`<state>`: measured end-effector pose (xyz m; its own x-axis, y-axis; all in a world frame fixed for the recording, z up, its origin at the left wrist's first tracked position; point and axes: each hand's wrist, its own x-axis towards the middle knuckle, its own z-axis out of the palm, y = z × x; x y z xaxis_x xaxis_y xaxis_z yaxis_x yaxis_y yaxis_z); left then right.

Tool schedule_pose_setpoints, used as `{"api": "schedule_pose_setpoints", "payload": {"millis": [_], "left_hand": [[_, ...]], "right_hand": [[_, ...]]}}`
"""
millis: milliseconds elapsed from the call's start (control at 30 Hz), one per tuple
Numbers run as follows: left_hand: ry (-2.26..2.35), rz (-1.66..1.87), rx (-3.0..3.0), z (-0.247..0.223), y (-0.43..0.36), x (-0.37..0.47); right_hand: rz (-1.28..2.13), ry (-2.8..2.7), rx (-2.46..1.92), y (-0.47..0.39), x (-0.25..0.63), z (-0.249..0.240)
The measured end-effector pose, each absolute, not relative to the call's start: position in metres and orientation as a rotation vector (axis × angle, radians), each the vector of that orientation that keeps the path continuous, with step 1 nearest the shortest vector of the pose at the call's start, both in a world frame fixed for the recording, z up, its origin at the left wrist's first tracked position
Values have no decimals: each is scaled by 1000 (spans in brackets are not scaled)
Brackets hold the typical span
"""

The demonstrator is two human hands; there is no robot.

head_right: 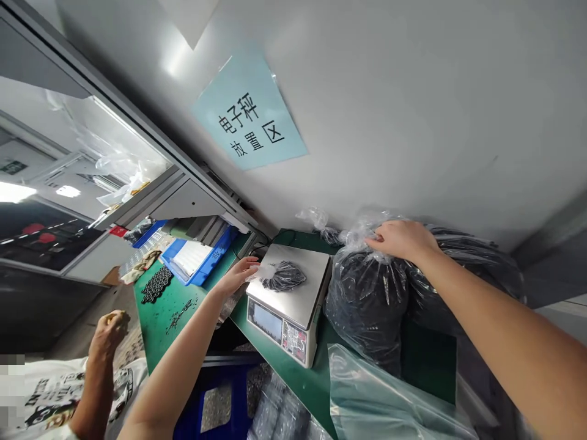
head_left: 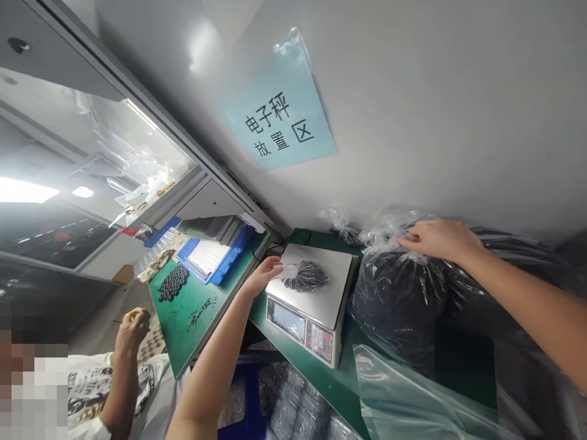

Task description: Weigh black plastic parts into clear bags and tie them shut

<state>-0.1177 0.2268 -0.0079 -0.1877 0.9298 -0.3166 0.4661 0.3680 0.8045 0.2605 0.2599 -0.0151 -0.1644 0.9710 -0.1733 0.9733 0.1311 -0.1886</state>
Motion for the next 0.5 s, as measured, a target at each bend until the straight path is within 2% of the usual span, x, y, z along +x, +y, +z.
{"api": "schedule_pose_setpoints", "payload": {"millis": [233,333,500], "left_hand": [[1961,1113,930,-41,189,-148],[2081,1235,669,-81,150,-150],[2122,1230,276,-157,73,-117]], "right_hand": [[-430,2276,2036,259,260,-9],[-404,2243,2037,261,259,-8],[-396,2108,2040,265,255,-5]]}}
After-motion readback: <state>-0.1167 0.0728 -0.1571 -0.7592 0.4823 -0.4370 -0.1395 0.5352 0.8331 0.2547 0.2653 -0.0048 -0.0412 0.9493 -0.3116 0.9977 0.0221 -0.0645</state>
